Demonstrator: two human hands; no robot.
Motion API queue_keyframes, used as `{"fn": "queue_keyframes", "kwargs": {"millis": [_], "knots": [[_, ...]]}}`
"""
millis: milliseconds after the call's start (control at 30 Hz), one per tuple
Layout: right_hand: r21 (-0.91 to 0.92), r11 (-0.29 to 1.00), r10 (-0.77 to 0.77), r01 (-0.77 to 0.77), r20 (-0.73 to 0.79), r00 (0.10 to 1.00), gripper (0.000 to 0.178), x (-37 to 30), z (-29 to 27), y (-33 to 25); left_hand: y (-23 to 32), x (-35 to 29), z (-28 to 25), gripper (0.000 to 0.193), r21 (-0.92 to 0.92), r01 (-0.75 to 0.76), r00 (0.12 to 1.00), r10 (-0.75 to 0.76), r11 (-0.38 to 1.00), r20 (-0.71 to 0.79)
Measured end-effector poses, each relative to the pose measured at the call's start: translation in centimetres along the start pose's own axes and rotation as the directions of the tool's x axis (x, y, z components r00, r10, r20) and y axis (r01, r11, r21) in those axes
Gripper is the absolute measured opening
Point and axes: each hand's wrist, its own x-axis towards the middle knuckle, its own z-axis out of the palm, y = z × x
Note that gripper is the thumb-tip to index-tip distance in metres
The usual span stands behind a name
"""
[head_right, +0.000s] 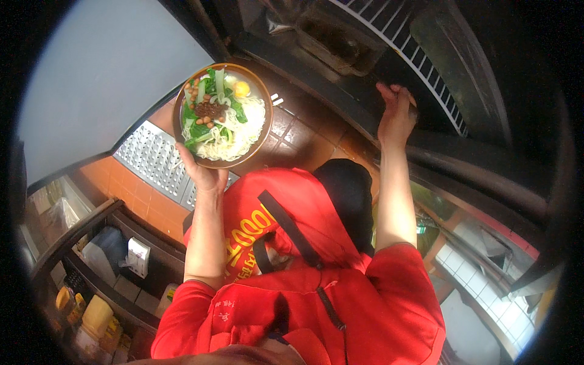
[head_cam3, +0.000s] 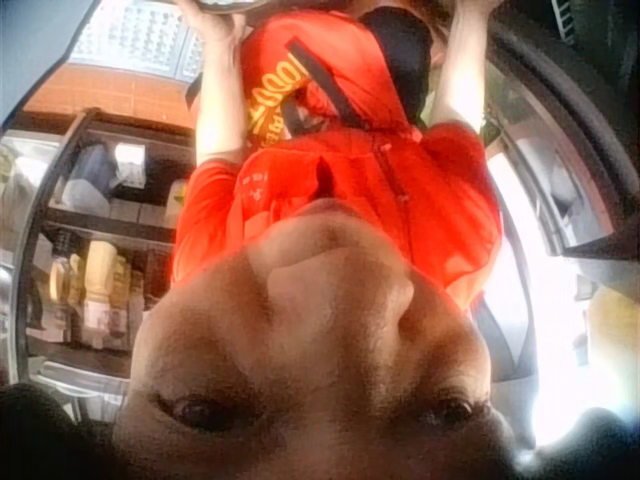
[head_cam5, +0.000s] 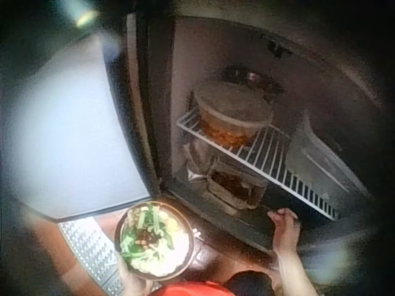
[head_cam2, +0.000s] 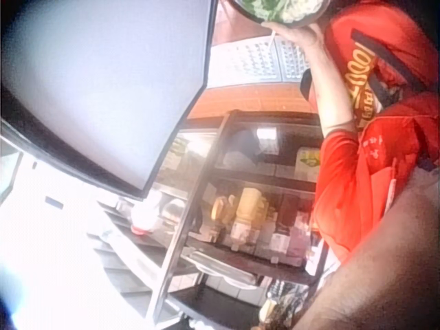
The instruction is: The person assembles a noodle bowl by adding sauce from a container, then uses chopsticks to lift and mix the noodles with vegetables and peanuts. The person walks through the kitchen while holding the bowl and places it on a blue tray.
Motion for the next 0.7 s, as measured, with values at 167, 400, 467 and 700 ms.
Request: {"fn": "queue_keyframes", "kwargs": {"millis": [167,400,467,700], "knots": [[-0.395,0.901,-0.122,0.179,0.166,0.979,0.022,0.7,1.6,-0.1,-0.1,-0.4,0.0,0.07,-0.028,0.001,0.999,0.0,1.0,0.04],[-0.538,0.351,-0.33,0.767,0.695,0.639,0.012,0.8,3.9,3.9,0.0,-0.5,0.0,0.068,-0.02,-0.004,1.0,0.004,1.0,0.005],[-0.573,0.19,-0.334,0.797,0.725,0.602,0.019,1.3,4.1,4.9,0.0,-0.5,0.0,0.068,-0.021,-0.004,1.0,0.005,1.0,0.031],[-0.685,-0.06,-0.06,0.726,0.729,0.682,0.049,1.1,3.1,5.3,-0.5,-0.6,0.3,0.071,0.027,0.017,1.0,-0.017,1.0,0.012]]}}
